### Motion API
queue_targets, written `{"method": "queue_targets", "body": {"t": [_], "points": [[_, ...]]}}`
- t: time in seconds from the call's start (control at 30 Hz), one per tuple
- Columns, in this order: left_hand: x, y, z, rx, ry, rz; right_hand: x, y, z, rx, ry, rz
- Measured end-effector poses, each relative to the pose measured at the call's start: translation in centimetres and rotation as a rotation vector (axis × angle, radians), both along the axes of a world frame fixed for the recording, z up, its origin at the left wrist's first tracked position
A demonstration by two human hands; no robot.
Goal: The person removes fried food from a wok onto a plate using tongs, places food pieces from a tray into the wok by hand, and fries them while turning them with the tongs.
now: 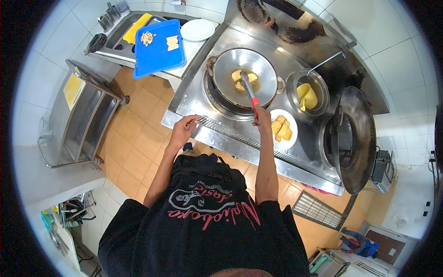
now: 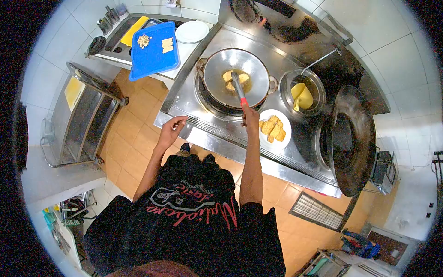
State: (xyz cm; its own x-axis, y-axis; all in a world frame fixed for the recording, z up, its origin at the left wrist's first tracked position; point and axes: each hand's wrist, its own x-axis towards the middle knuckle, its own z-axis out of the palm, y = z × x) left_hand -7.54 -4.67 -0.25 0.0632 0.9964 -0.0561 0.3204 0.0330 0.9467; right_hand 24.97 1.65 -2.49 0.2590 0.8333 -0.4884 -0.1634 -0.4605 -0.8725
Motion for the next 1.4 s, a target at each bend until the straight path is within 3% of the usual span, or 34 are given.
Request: {"method": "queue_targets", "body": {"t": [0.13,0.33,0.53,0.6,0.83,1.0,1.1,1.27,1.4], "points": [[0.1,-0.1,0.4,-0.022,0.005,0.006,-0.5,0.2,-0.6,0.032,0.041,0.001],[0.0,-0.2,0.2,0.004,0.003,0.006,-1.7,0.3,0.6,0.122,-0.134,0.013],[0.2,-0.1,0.4,0.019,0.009,-0.008,-3.4,0.5,1.7,0.156,-0.430,0.150],[0.2,-0.2,0.6,0.021,0.014,-0.009,-3.6,1.0,0.4,0.216,-0.637,0.162],[-0.1,-0.3,0.3,-0.001,0.012,-0.011,-3.3,1.5,-2.4,0.344,-0.644,0.142],[0.0,-0.3,0.4,0.016,-0.021,-0.007,-1.1,0.3,-1.6,0.198,-0.614,0.130],[0.1,-0.4,0.8,0.003,-0.019,-0.010,0.1,-2.1,1.8,0.143,-0.599,0.093],[0.2,-0.3,0.4,-0.011,-0.003,-0.024,4.3,-4.2,0.9,0.024,-0.615,0.130],[0.7,-0.1,0.2,0.012,-0.014,-0.057,4.0,-5.1,2.0,-0.018,-0.389,0.113]]}}
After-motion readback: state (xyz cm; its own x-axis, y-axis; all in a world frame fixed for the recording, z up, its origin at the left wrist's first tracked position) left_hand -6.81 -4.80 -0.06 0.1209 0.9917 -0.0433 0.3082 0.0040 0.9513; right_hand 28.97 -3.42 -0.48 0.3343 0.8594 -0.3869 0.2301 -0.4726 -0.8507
